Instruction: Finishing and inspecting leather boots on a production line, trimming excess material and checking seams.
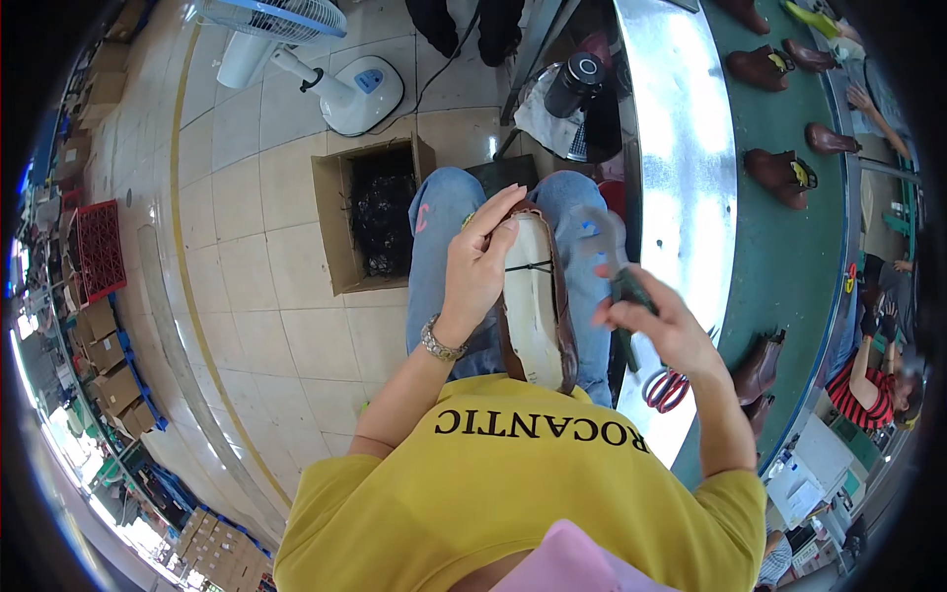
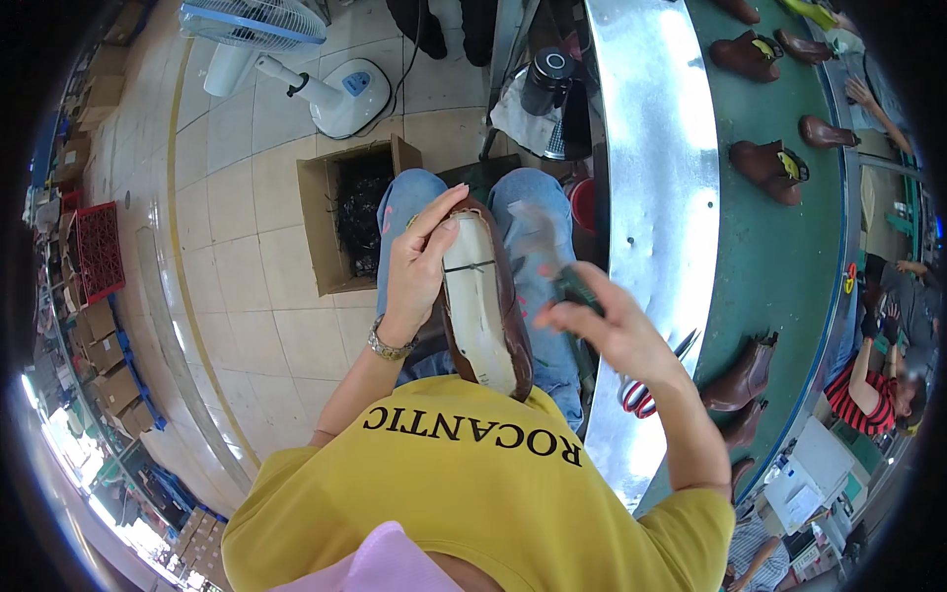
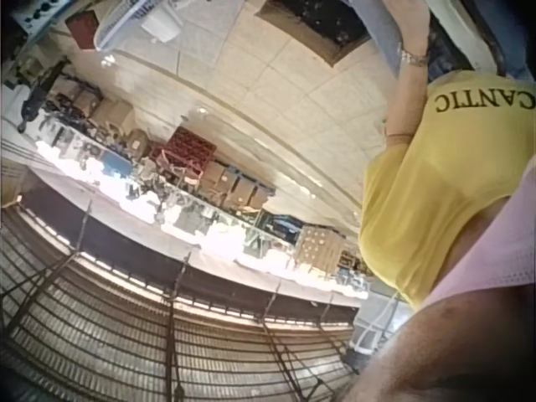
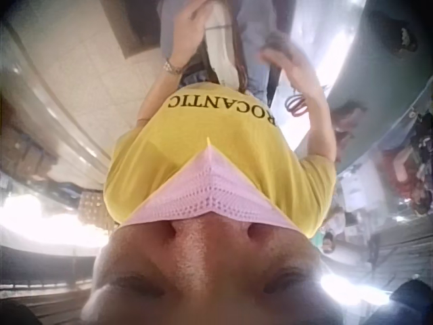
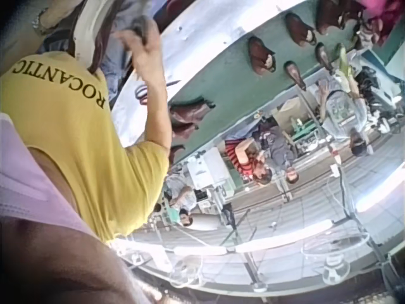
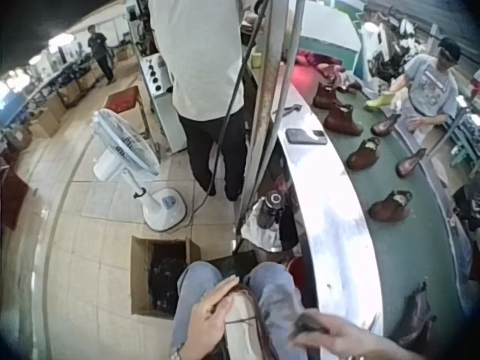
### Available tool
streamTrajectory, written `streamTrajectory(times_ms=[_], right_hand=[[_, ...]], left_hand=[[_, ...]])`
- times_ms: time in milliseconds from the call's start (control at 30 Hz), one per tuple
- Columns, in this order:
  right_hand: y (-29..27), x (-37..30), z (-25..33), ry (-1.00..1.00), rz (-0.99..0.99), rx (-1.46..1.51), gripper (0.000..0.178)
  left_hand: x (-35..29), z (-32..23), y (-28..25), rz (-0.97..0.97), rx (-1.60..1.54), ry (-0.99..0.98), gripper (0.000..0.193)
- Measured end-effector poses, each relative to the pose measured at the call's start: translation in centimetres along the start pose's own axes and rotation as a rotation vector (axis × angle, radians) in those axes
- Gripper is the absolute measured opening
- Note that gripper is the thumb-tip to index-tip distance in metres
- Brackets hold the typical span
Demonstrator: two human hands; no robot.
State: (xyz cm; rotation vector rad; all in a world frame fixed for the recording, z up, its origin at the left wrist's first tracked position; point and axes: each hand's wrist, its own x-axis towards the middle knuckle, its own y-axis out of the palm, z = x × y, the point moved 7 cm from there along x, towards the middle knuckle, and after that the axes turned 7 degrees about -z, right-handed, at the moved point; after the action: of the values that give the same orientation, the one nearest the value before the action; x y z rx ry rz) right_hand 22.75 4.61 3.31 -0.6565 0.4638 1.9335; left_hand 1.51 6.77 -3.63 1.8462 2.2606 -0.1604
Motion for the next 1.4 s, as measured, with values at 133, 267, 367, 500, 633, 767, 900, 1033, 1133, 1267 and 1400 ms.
streamTrajectory(times_ms=[133, 267, 367, 500, 633, 767, 900, 1033, 1133, 1267, 1400], right_hand=[[3.5, 1.6, 1.1, 0.059, 0.079, 0.038, 0.064], [3.2, 1.8, 1.9, 0.207, 0.118, -0.029, 0.064], [3.2, 1.9, 0.9, 0.050, -0.024, -0.385, 0.060], [3.1, 1.8, -0.5, -0.213, -0.145, -0.471, 0.054], [3.3, 1.3, -0.5, -0.298, -0.114, -0.536, 0.057], [3.6, 0.7, -0.7, 0.010, 0.086, -0.078, 0.066], [4.0, 1.2, 1.3, 0.231, 0.144, 0.075, 0.069], [3.5, 1.7, 1.4, 0.190, 0.089, -0.116, 0.069], [3.4, 1.6, 1.5, 0.110, 0.085, -0.254, 0.068], [3.3, 1.7, 0.8, 0.029, 0.113, -0.021, 0.068], [3.6, 2.2, 1.4, 0.333, 0.110, 0.060, 0.069]], left_hand=[[0.4, 0.3, 0.3, 0.023, -0.027, 0.028, 0.034], [0.3, -0.5, 0.2, 0.016, -0.013, 0.033, 0.035], [0.3, -0.4, 0.1, -0.013, 0.049, 0.094, 0.033], [0.0, -0.8, 0.3, -0.062, 0.071, 0.134, 0.032], [0.0, -0.8, 0.1, -0.079, 0.106, 0.170, 0.031], [-0.1, -0.5, 0.2, -0.058, 0.043, 0.108, 0.032], [-0.1, -0.4, 0.3, -0.042, 0.013, 0.093, 0.032], [0.1, -0.4, 0.4, -0.045, 0.030, 0.087, 0.032], [-0.1, -0.5, 0.3, -0.049, 0.036, 0.079, 0.033], [-0.1, -0.7, 0.4, -0.053, 0.026, 0.094, 0.032], [0.1, -0.7, 0.2, -0.062, 0.022, 0.103, 0.031]])
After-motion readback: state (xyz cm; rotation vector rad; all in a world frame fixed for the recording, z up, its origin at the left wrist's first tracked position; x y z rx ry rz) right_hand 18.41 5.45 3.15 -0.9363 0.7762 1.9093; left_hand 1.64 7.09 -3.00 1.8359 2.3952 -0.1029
